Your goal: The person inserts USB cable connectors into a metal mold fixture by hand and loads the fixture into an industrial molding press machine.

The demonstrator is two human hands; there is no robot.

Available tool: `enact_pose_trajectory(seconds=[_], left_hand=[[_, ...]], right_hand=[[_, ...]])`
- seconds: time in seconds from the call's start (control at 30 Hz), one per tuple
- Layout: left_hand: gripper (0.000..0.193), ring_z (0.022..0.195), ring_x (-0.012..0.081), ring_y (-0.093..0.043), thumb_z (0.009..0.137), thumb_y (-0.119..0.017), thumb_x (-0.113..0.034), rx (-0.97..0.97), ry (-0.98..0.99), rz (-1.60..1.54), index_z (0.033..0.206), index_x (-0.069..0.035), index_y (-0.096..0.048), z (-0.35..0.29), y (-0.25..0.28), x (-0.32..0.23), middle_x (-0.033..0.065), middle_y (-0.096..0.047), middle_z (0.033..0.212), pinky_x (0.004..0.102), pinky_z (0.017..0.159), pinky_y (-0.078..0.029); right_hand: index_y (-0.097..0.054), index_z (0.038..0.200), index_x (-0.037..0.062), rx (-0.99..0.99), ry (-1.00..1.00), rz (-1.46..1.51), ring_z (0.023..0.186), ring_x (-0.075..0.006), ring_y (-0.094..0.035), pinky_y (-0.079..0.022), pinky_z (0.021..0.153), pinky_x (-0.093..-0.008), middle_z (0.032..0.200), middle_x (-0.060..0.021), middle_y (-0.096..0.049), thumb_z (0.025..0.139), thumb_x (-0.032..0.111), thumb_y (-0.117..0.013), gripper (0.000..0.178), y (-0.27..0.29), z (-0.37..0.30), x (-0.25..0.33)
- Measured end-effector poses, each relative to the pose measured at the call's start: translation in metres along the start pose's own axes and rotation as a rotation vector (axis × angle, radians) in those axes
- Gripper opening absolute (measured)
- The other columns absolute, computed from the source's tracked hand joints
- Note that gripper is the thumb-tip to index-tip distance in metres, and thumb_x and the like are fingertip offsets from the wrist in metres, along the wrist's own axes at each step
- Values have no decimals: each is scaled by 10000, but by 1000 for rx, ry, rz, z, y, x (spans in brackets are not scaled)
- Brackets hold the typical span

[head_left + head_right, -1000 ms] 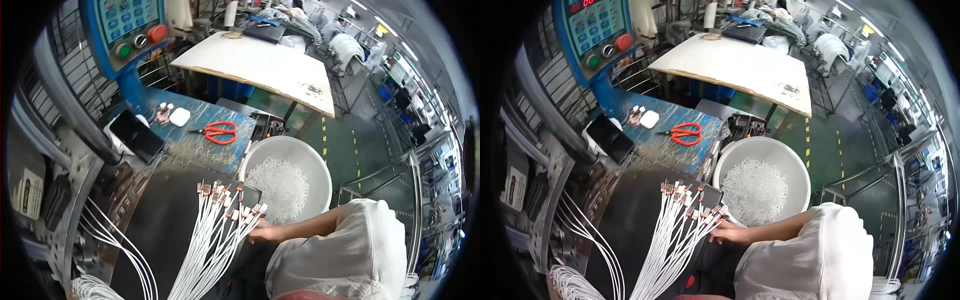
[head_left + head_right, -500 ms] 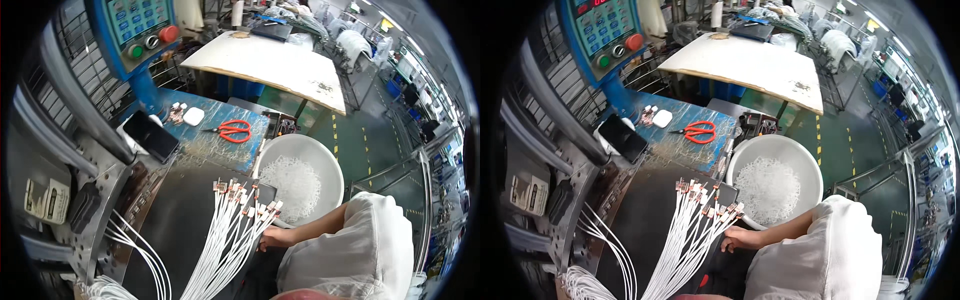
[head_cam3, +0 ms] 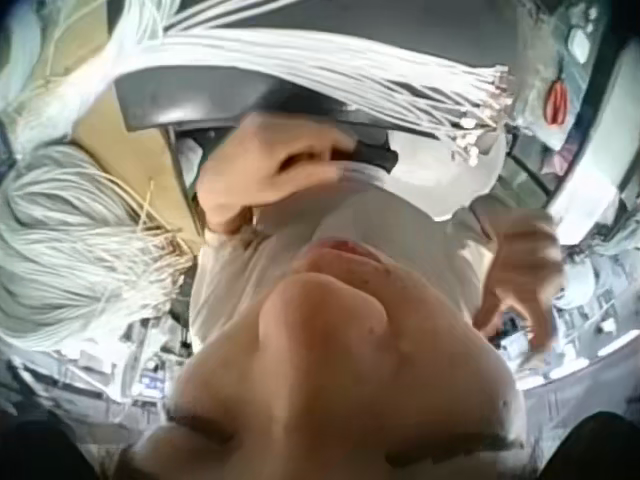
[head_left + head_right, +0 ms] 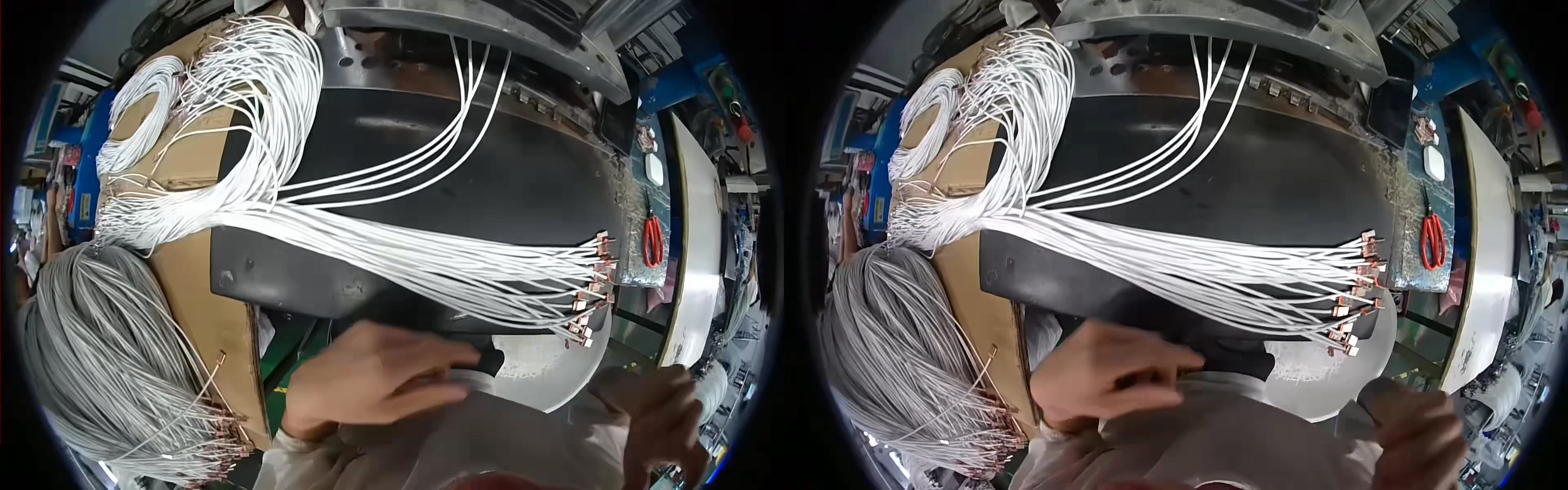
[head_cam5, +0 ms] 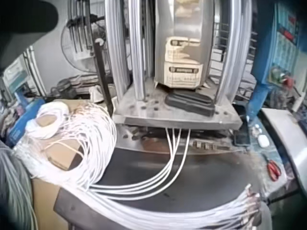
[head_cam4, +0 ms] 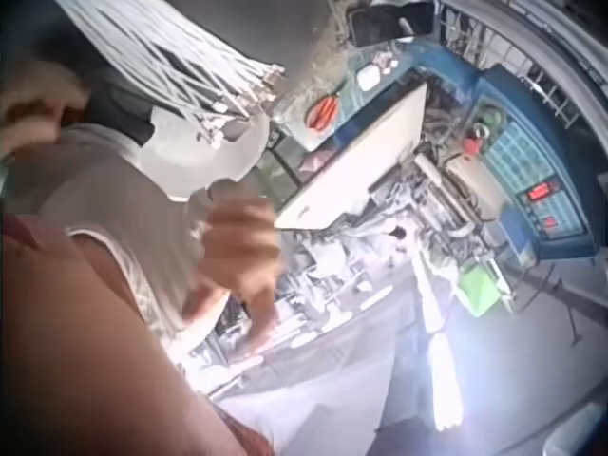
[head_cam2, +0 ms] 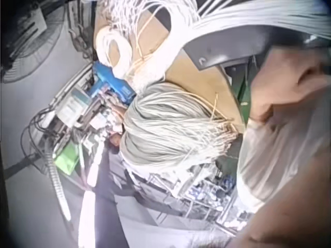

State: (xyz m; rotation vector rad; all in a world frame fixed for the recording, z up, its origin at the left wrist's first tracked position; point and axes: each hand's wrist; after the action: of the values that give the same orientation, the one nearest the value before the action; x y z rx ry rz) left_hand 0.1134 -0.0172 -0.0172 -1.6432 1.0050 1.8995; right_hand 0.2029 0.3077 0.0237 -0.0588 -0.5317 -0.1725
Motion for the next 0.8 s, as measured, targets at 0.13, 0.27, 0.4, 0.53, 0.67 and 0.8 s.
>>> enact_pose_trajectory(seconds=[0.13, 0.27, 0.4, 0.53, 0.67, 0.8], left_hand=[[280, 778, 274, -669, 853, -719, -130, -339, -69, 627, 1099, -18, -648, 78, 6, -3, 96, -689, 874, 353, 692, -535], [245, 909, 291, -672, 863, -636, -53, -252, -263, 905, 1107, -27, -636, 115, 13, 23, 126, -685, 925, 384, 790, -540], [271, 940, 314, -663, 812, -561, 19, -253, -272, 994, 1074, -14, -621, 116, 26, 44, 147, -676, 955, 408, 797, -546], [251, 950, 337, -656, 811, -564, 13, -374, -111, 1216, 1059, 7, -608, 103, 97, 60, 158, -666, 956, 421, 784, -546], [265, 919, 370, -633, 872, -627, -61, -155, -137, 1027, 1128, 3, -605, 87, 92, 35, 142, -646, 979, 426, 821, -511], [198, 883, 346, -624, 865, -662, -98, 108, 20, 827, 1024, 13, -622, 76, 68, 2, 132, -629, 918, 430, 806, -507]], right_hand=[[-656, 1050, 247, 219, 205, 273, 618, -136, -505, -361, 602, -284, 849, 27, -575, 804, 565, -675, 403, -1, 53, -14], [-659, 1102, 104, 423, 143, 276, 571, -148, -503, -398, 567, -308, 815, 2, -569, 805, 271, -703, 344, -18, 69, -8], [-659, 1095, 50, 550, 134, 287, 520, -139, -451, -385, 526, -309, 772, 0, -524, 800, 99, -703, 302, -38, 80, -17], [-656, 994, 90, 575, 147, 299, 499, -125, -396, -349, 506, -302, 744, 14, -473, 795, 75, -669, 200, -35, 82, -4], [-643, 889, 74, 496, 121, 242, 552, -163, -496, -402, 523, -337, 743, -21, -554, 836, 183, -669, 124, -29, 72, 7], [-622, 806, 45, 476, 194, 388, 515, -184, -516, -409, 438, -344, 672, -72, -596, 916, 374, -670, 349, -27, 76, -6]])
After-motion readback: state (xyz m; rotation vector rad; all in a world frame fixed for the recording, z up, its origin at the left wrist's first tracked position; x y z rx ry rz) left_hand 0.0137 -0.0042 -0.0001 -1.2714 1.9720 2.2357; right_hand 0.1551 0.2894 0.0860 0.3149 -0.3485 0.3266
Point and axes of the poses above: each hand's wrist, its own z-axis towards the middle knuckle, its own y-axis out of the back of the hand, x = y × z
